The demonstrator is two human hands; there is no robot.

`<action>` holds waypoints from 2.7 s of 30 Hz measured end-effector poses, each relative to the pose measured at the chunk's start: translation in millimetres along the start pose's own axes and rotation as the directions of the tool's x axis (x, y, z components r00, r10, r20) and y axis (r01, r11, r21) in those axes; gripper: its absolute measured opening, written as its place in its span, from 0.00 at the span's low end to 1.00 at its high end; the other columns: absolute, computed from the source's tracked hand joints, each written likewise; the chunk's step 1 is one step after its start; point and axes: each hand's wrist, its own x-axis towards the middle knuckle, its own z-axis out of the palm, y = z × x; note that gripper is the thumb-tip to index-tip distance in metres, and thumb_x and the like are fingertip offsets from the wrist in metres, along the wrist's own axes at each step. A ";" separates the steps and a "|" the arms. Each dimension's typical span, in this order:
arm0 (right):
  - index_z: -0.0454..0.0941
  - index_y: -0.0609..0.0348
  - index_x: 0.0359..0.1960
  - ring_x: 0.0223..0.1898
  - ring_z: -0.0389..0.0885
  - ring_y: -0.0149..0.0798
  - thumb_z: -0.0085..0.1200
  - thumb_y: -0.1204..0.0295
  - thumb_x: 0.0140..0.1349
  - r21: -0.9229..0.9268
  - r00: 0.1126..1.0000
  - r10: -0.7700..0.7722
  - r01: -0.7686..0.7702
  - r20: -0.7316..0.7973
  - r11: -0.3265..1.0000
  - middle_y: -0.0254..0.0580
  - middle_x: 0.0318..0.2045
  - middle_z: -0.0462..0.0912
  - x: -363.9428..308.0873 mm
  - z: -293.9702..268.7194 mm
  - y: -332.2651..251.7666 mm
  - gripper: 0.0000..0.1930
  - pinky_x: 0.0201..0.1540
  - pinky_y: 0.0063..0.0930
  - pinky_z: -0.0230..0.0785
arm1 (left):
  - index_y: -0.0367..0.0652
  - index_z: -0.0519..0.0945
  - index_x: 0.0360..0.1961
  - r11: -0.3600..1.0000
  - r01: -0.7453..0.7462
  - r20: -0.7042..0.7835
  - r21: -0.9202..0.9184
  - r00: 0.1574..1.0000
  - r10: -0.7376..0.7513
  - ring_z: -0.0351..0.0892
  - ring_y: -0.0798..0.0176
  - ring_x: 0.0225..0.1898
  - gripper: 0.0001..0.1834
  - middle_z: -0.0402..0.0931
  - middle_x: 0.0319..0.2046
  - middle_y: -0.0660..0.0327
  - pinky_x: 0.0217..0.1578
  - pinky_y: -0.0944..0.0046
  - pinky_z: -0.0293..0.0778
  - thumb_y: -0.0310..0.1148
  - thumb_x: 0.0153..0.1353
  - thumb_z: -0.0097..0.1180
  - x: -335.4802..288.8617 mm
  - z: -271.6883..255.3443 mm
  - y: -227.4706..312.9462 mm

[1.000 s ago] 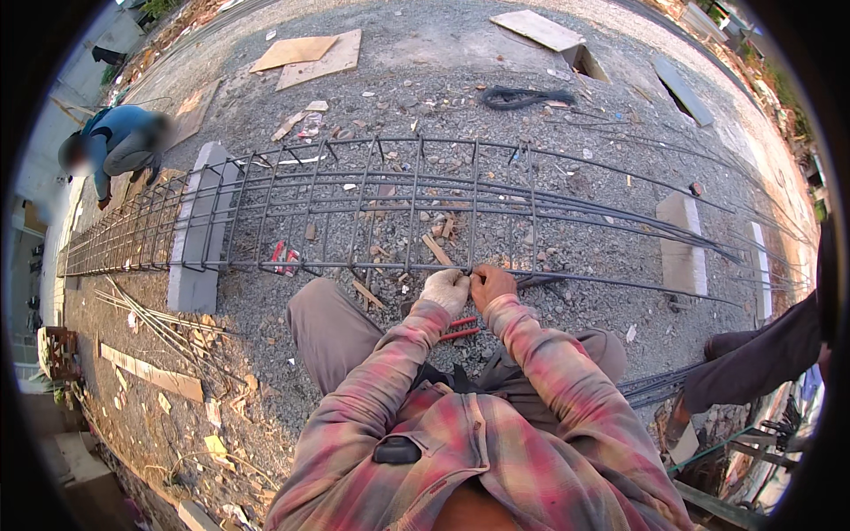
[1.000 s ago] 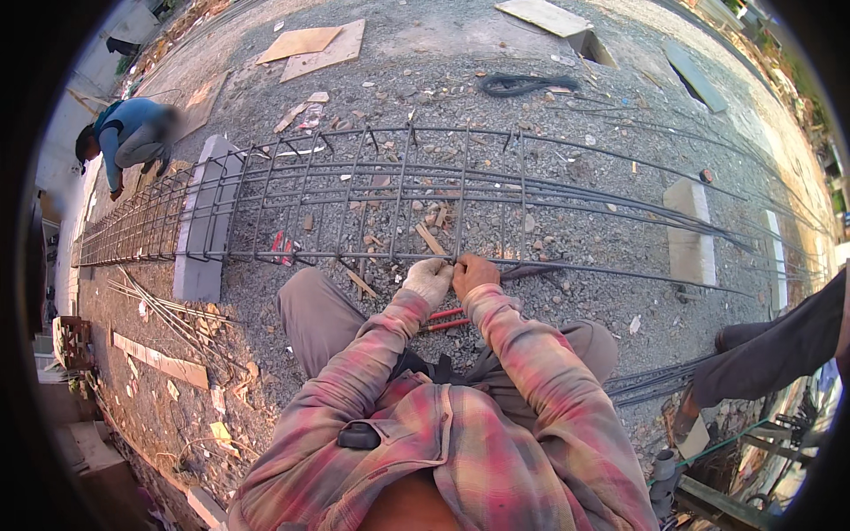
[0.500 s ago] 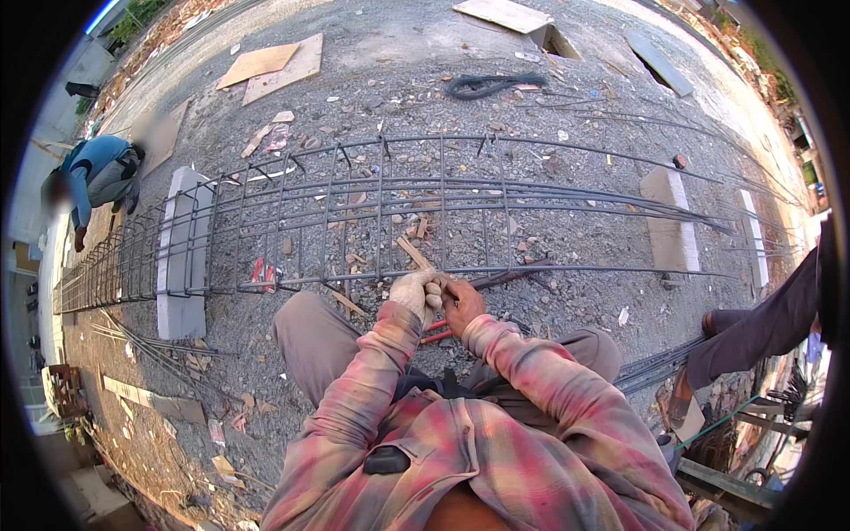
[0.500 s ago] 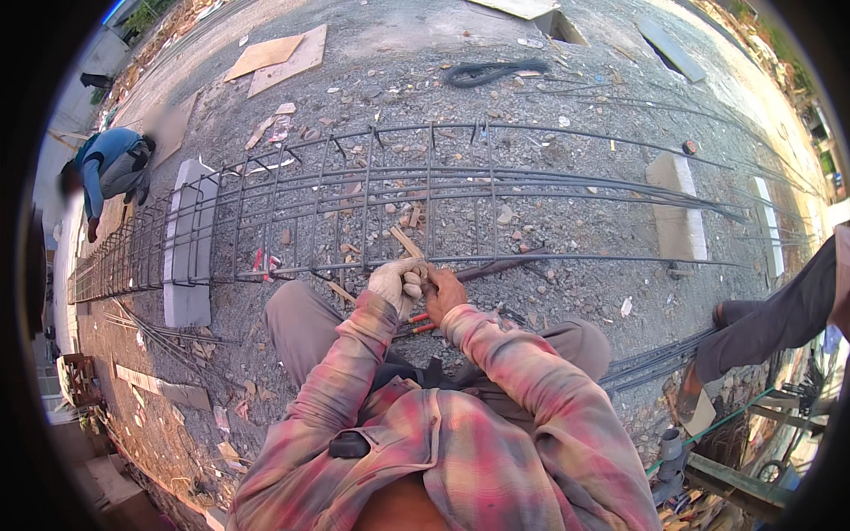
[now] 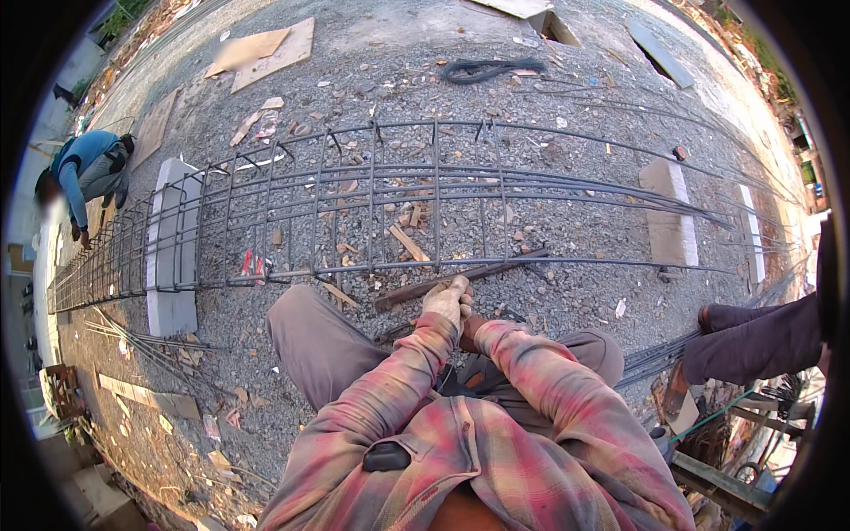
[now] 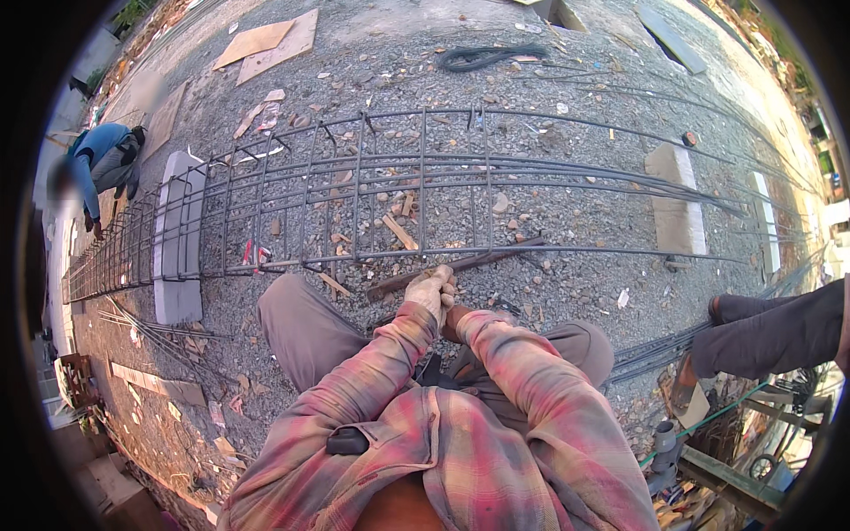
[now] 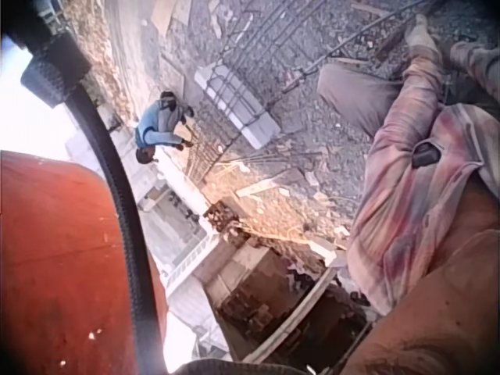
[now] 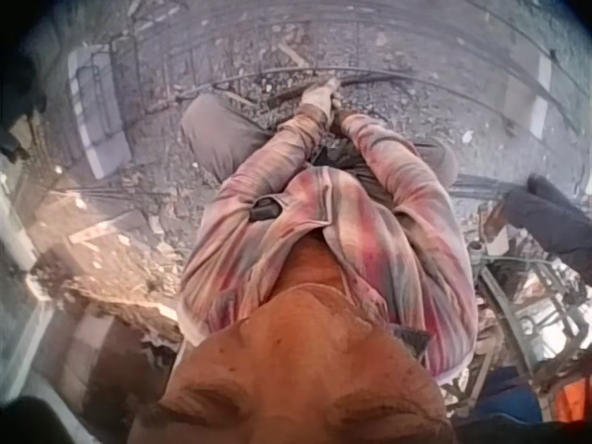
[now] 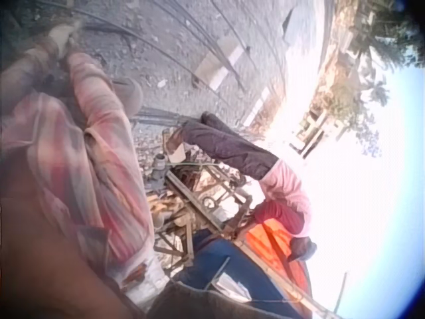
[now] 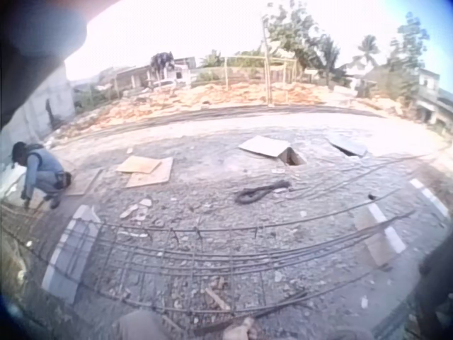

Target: The person constructs a rebar reinforcement cage by tying metal wires around overlapping steel rods and stirrups using a hand tool.

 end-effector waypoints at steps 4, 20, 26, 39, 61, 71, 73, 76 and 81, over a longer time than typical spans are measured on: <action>0.74 0.47 0.51 0.51 0.73 0.52 0.53 0.64 0.49 -0.846 0.947 0.305 -0.079 0.102 0.527 0.53 0.47 0.76 14.4 -10.3 2.9 0.24 0.55 0.41 0.63 | 0.41 0.77 0.30 0.835 -0.334 -0.024 0.437 0.924 0.382 0.62 0.76 0.14 0.06 0.69 0.18 0.68 0.14 0.73 0.60 0.32 0.57 0.55 33.6 -60.5 10.9; 0.64 0.45 0.56 0.62 0.56 0.49 0.66 0.61 0.40 -0.900 0.982 0.012 -0.176 -0.187 0.398 0.42 0.58 0.62 73.3 34.2 11.6 0.37 0.57 0.50 0.58 | 0.34 0.79 0.33 0.336 -0.559 0.571 0.758 0.818 0.072 0.76 0.66 0.30 0.10 0.79 0.26 0.57 0.34 0.65 0.72 0.27 0.48 0.54 -2.1 -54.8 127.9; 0.63 0.43 0.59 0.64 0.54 0.43 0.63 0.63 0.41 -0.883 0.978 0.134 -0.203 -0.160 0.422 0.43 0.61 0.61 84.7 58.9 4.5 0.38 0.64 0.38 0.48 | 0.39 0.81 0.35 0.321 -0.595 0.531 0.737 0.804 0.269 0.79 0.50 0.39 0.17 0.79 0.31 0.48 0.41 0.59 0.73 0.25 0.41 0.51 7.5 -63.5 84.4; 0.68 0.59 0.33 0.18 0.72 0.36 0.55 0.71 0.46 0.087 0.810 0.548 -0.573 0.207 0.815 0.39 0.22 0.74 19.2 85.2 72.1 0.13 0.20 0.29 0.67 | 0.40 0.80 0.35 0.262 -0.639 0.599 0.724 0.770 0.222 0.78 0.47 0.36 0.15 0.78 0.29 0.48 0.37 0.57 0.72 0.27 0.43 0.49 -6.0 -69.8 102.7; 0.65 0.56 0.48 0.37 0.76 0.42 0.45 0.75 0.51 0.339 0.820 0.435 -0.316 -0.372 0.886 0.43 0.38 0.71 -87.9 50.5 -52.7 0.19 0.27 0.37 0.76 | 0.40 0.79 0.41 0.353 -0.568 0.559 0.743 0.817 0.138 0.79 0.61 0.30 0.15 0.79 0.26 0.52 0.34 0.64 0.72 0.31 0.51 0.50 -10.4 -52.9 98.0; 0.66 0.57 0.49 0.32 0.75 0.44 0.48 0.71 0.49 -0.237 0.847 0.078 -0.234 -0.526 0.943 0.44 0.30 0.73 -78.6 43.4 -23.6 0.22 0.29 0.36 0.73 | 0.40 0.79 0.42 0.325 -0.575 0.548 0.751 0.817 0.179 0.80 0.60 0.34 0.16 0.79 0.29 0.52 0.38 0.63 0.72 0.32 0.52 0.50 -12.9 -60.6 98.4; 0.64 0.56 0.52 0.37 0.77 0.56 0.50 0.66 0.50 -0.459 0.821 -0.097 -0.213 -0.563 0.863 0.55 0.35 0.77 -83.3 42.5 -30.1 0.24 0.38 0.42 0.70 | 0.41 0.79 0.42 0.331 -0.560 0.531 0.760 0.828 0.181 0.80 0.61 0.33 0.16 0.79 0.28 0.53 0.37 0.64 0.72 0.32 0.52 0.50 -13.4 -58.3 96.5; 0.64 0.57 0.50 0.43 0.73 0.64 0.49 0.62 0.52 -0.450 0.822 0.089 -0.394 -0.563 0.801 0.64 0.40 0.75 -86.9 45.5 -69.5 0.24 0.46 0.45 0.65 | 0.42 0.78 0.44 0.365 -0.523 0.498 0.770 0.851 0.168 0.79 0.65 0.30 0.16 0.79 0.26 0.54 0.35 0.66 0.72 0.31 0.53 0.50 -9.4 -61.9 87.0; 0.65 0.58 0.44 0.41 0.73 0.64 0.48 0.61 0.54 -0.436 0.801 0.140 -0.453 -0.582 0.777 0.63 0.35 0.75 -80.1 61.0 -70.2 0.19 0.44 0.49 0.64 | 0.37 0.76 0.45 0.533 -0.477 0.449 0.699 0.872 0.192 0.79 0.60 0.35 0.18 0.79 0.32 0.51 0.38 0.65 0.71 0.32 0.54 0.50 -11.8 -63.1 68.2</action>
